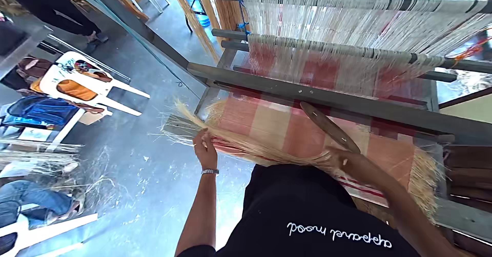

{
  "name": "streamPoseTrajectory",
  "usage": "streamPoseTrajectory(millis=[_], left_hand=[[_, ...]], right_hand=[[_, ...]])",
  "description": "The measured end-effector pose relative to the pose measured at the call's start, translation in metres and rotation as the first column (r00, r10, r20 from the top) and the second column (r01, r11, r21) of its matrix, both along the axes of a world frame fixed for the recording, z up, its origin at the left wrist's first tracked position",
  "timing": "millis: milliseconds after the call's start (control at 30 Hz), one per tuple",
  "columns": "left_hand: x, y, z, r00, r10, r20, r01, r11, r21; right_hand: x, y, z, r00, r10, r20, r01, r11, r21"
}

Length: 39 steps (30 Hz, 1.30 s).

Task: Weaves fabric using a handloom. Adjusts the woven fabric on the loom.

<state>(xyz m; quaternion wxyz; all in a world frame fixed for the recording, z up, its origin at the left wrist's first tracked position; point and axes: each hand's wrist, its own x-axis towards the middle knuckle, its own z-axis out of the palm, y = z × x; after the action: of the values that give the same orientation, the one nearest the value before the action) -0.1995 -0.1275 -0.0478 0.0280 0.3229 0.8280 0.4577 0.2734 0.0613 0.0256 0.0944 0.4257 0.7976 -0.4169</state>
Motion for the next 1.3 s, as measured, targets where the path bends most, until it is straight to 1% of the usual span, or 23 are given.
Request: streamPoseTrajectory(millis=[33, 67, 100, 133, 167, 200, 233, 267, 300, 367, 400, 433, 533, 633, 700, 767, 867, 967, 1100, 1200, 1233, 1267, 1300], left_hand=[[0.008, 0.008, 0.015, 0.995, 0.095, -0.022, -0.095, 0.995, 0.028], [0.016, 0.019, 0.030, 0.987, 0.146, -0.069, -0.143, 0.988, 0.051], [0.026, 0.030, 0.045, 0.985, 0.125, -0.119, -0.116, 0.990, 0.078], [0.039, 0.043, 0.059, 0.986, 0.039, -0.162, -0.023, 0.994, 0.102], [0.055, 0.059, 0.071, 0.975, -0.087, -0.203, 0.118, 0.982, 0.148], [0.075, 0.075, 0.086, 0.945, -0.237, -0.223, 0.283, 0.938, 0.200], [0.099, 0.091, 0.102, 0.890, -0.401, -0.218, 0.449, 0.856, 0.256], [0.125, 0.106, 0.120, 0.804, -0.564, -0.189, 0.594, 0.743, 0.309], [0.152, 0.117, 0.137, 0.691, -0.711, -0.129, 0.701, 0.616, 0.358], [0.199, 0.130, 0.159, 0.425, -0.904, 0.056, 0.797, 0.402, 0.450], [0.216, 0.134, 0.163, 0.324, -0.936, 0.138, 0.789, 0.348, 0.507], [0.228, 0.136, 0.163, 0.263, -0.945, 0.197, 0.768, 0.328, 0.551], [0.237, 0.141, 0.159, 0.187, -0.949, 0.253, 0.710, 0.309, 0.633], [0.235, 0.137, 0.162, 0.192, -0.939, 0.284, 0.683, 0.336, 0.649], [0.233, 0.135, 0.163, 0.235, -0.927, 0.293, 0.664, 0.373, 0.647], [0.230, 0.135, 0.160, 0.281, -0.915, 0.289, 0.627, 0.403, 0.667], [0.222, 0.133, 0.156, 0.298, -0.916, 0.270, 0.594, 0.399, 0.698], [0.220, 0.131, 0.154, 0.343, -0.914, 0.219, 0.650, 0.399, 0.647], [0.219, 0.129, 0.157, 0.519, -0.855, -0.011, 0.763, 0.458, 0.456], [0.216, 0.133, 0.154, 0.558, -0.828, -0.047, 0.751, 0.481, 0.452], [0.215, 0.133, 0.152, 0.566, -0.824, -0.030, 0.739, 0.491, 0.462], [0.214, 0.132, 0.149, 0.568, -0.823, -0.009, 0.732, 0.501, 0.462], [0.212, 0.130, 0.148, 0.568, -0.823, 0.014, 0.730, 0.512, 0.452]], right_hand=[[0.010, 0.009, 0.018, 0.998, -0.058, -0.022, 0.059, 0.997, 0.049], [0.019, 0.019, 0.036, 0.992, -0.107, -0.063, 0.115, 0.983, 0.143], [0.028, 0.027, 0.054, 0.983, -0.144, -0.110, 0.169, 0.948, 0.269], [0.031, 0.031, 0.072, 0.971, -0.167, -0.170, 0.223, 0.889, 0.400], [0.029, 0.031, 0.091, 0.955, -0.184, -0.232, 0.279, 0.822, 0.496], [0.019, 0.028, 0.109, 0.935, -0.191, -0.299, 0.330, 0.776, 0.538], [0.006, 0.023, 0.125, 0.918, -0.176, -0.355, 0.355, 0.765, 0.537], [-0.010, 0.016, 0.138, 0.900, -0.148, -0.410, 0.358, 0.786, 0.504], [-0.026, 0.010, 0.146, 0.879, -0.108, -0.465, 0.343, 0.819, 0.459], [-0.049, 0.004, 0.150, 0.822, -0.062, -0.566, 0.309, 0.884, 0.352], [-0.056, 0.004, 0.150, 0.790, -0.072, -0.609, 0.316, 0.899, 0.303], [-0.058, 0.005, 0.150, 0.754, -0.093, -0.650, 0.337, 0.905, 0.261], [-0.057, 0.010, 0.148, 0.656, -0.202, -0.727, 0.416, 0.901, 0.126], [-0.055, 0.011, 0.144, 0.580, -0.256, -0.773, 0.411, 0.912, 0.006], [-0.057, 0.012, 0.139, 0.551, -0.272, -0.789, 0.384, 0.922, -0.049], [-0.061, 0.013, 0.136, 0.540, -0.273, -0.796, 0.360, 0.930, -0.075], [-0.066, 0.014, 0.133, 0.532, -0.282, -0.798, 0.303, 0.944, -0.132], [-0.062, 0.016, 0.127, 0.525, -0.301, -0.796, 0.250, 0.949, -0.194], [-0.065, 0.014, 0.118, 0.532, -0.232, -0.814, 0.263, 0.959, -0.101], [-0.076, 0.015, 0.099, 0.489, -0.198, -0.849, 0.240, 0.967, -0.088], [-0.076, 0.018, 0.090, 0.505, -0.189, -0.842, 0.220, 0.972, -0.086], [-0.072, 0.023, 0.079, 0.565, -0.188, -0.804, 0.224, 0.972, -0.070], [-0.066, 0.029, 0.068, 0.667, -0.198, -0.719, 0.268, 0.963, -0.016]])
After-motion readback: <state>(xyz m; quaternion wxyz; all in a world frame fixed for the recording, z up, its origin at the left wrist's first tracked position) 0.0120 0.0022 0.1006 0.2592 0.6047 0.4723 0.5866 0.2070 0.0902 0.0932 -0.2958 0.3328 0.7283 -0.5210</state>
